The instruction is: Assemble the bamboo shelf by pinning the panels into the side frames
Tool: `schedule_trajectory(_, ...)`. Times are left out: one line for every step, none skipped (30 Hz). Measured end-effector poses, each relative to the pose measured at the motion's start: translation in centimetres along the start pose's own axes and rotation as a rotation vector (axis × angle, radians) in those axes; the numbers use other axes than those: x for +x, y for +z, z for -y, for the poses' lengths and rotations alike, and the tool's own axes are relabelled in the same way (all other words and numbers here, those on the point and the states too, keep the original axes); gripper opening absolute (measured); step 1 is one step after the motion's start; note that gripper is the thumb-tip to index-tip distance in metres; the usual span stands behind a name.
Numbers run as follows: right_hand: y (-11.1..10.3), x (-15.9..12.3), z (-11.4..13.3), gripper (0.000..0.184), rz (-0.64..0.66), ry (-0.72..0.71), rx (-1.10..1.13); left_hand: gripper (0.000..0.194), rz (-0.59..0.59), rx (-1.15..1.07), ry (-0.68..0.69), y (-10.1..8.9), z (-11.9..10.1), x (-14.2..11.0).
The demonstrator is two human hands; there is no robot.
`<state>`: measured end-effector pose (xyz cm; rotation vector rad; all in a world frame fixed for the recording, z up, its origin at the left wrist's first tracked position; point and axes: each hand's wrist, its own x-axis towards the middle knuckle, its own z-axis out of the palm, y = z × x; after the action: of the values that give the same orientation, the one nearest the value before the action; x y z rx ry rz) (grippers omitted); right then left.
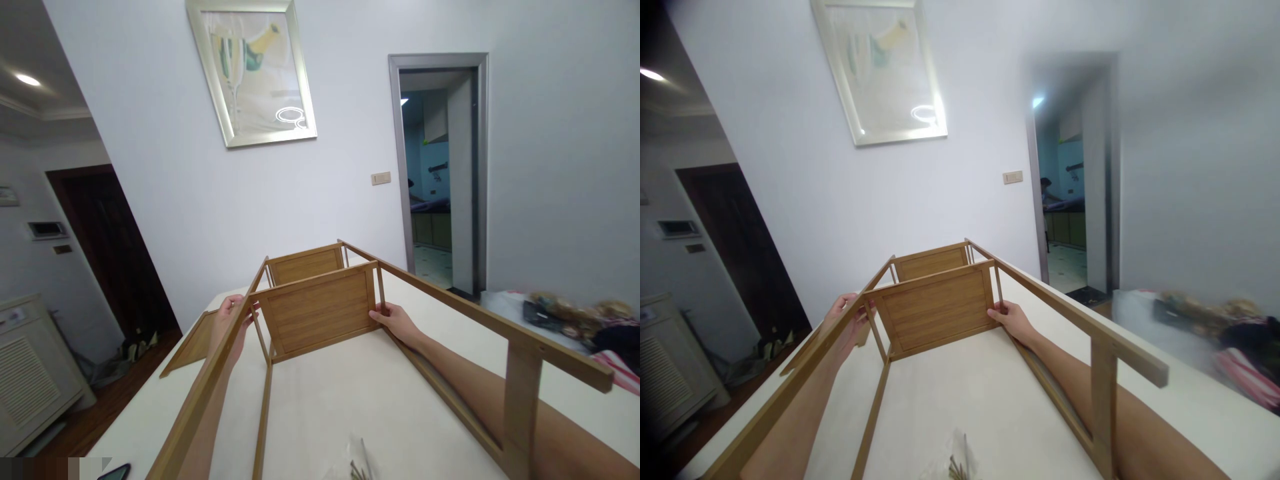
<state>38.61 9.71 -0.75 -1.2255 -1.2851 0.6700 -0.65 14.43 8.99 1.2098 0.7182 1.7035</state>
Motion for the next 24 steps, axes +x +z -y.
schedule_trajectory(-0.03,0.00,0.03,0.042,0.002,-0.002,-0.004,0.031,-0.006,0.004,0.013,0.06,-0.05,-0.04)
schedule_trajectory(-0.07,-0.01,0.06,0.042,0.006,-0.003,-0.006,0.031,-0.014,0.008,0.027,0.13,-0.11,-0.08)
schedule_trajectory(-0.10,-0.01,0.09,0.042,0.009,-0.003,-0.008,0.031,-0.023,0.013,0.039,0.18,-0.18,-0.14)
schedule_trajectory(-0.14,-0.01,0.11,0.042,0.013,-0.002,-0.008,0.030,-0.031,0.017,0.049,0.23,-0.24,-0.20)
schedule_trajectory(-0.18,-0.01,0.13,0.042,0.014,0.000,-0.007,0.031,-0.037,0.020,0.056,0.26,-0.30,-0.25)
schedule_trajectory(-0.21,-0.01,0.13,0.041,0.014,0.003,-0.004,0.031,-0.041,0.021,0.061,0.28,-0.34,-0.30)
schedule_trajectory(-0.24,-0.01,0.13,0.041,0.014,0.006,0.002,0.031,-0.043,0.022,0.063,0.29,-0.36,-0.33)
schedule_trajectory(-0.26,-0.01,0.13,0.040,0.015,0.010,0.012,0.032,-0.045,0.023,0.064,0.30,-0.35,-0.35)
schedule_trajectory(-0.27,-0.01,0.11,0.040,0.018,0.015,0.026,0.032,-0.048,0.024,0.064,0.30,-0.32,-0.35)
schedule_trajectory(-0.27,-0.01,0.10,0.039,0.024,0.021,0.044,0.031,-0.053,0.028,0.064,0.30,-0.25,-0.32)
schedule_trajectory(-0.26,-0.01,0.08,0.038,0.031,0.029,0.066,0.030,-0.060,0.032,0.063,0.31,-0.16,-0.27)
schedule_trajectory(-0.24,-0.01,0.07,0.038,0.040,0.038,0.090,0.028,-0.068,0.037,0.062,0.32,-0.06,-0.21)
schedule_trajectory(-0.21,-0.01,0.07,0.039,0.050,0.048,0.116,0.027,-0.077,0.042,0.061,0.34,0.05,-0.14)
schedule_trajectory(-0.18,-0.01,0.07,0.040,0.060,0.059,0.143,0.026,-0.085,0.048,0.059,0.36,0.14,-0.08)
schedule_trajectory(-0.14,-0.01,0.07,0.040,0.071,0.070,0.169,0.025,-0.093,0.054,0.057,0.38,0.21,-0.02)
schedule_trajectory(-0.11,0.00,0.08,0.041,0.081,0.081,0.194,0.025,-0.101,0.059,0.055,0.40,0.26,0.03)
schedule_trajectory(-0.08,0.00,0.08,0.041,0.090,0.092,0.216,0.024,-0.109,0.061,0.053,0.42,0.27,0.06)
schedule_trajectory(-0.06,0.01,0.09,0.040,0.097,0.101,0.235,0.023,-0.117,0.062,0.051,0.44,0.26,0.08)
schedule_trajectory(-0.05,0.02,0.08,0.040,0.101,0.110,0.249,0.022,-0.123,0.061,0.049,0.46,0.23,0.09)
schedule_trajectory(-0.05,0.04,0.07,0.039,0.102,0.117,0.260,0.021,-0.129,0.060,0.046,0.48,0.20,0.08)
schedule_trajectory(-0.06,0.05,0.06,0.039,0.102,0.122,0.268,0.021,-0.133,0.060,0.045,0.50,0.16,0.07)
schedule_trajectory(-0.07,0.08,0.04,0.038,0.102,0.127,0.276,0.021,-0.136,0.060,0.044,0.52,0.13,0.05)
schedule_trajectory(-0.08,0.10,0.02,0.038,0.104,0.131,0.282,0.021,-0.138,0.061,0.044,0.53,0.11,0.03)
schedule_trajectory(-0.09,0.12,0.02,0.038,0.108,0.135,0.289,0.021,-0.139,0.063,0.045,0.55,0.11,0.02)
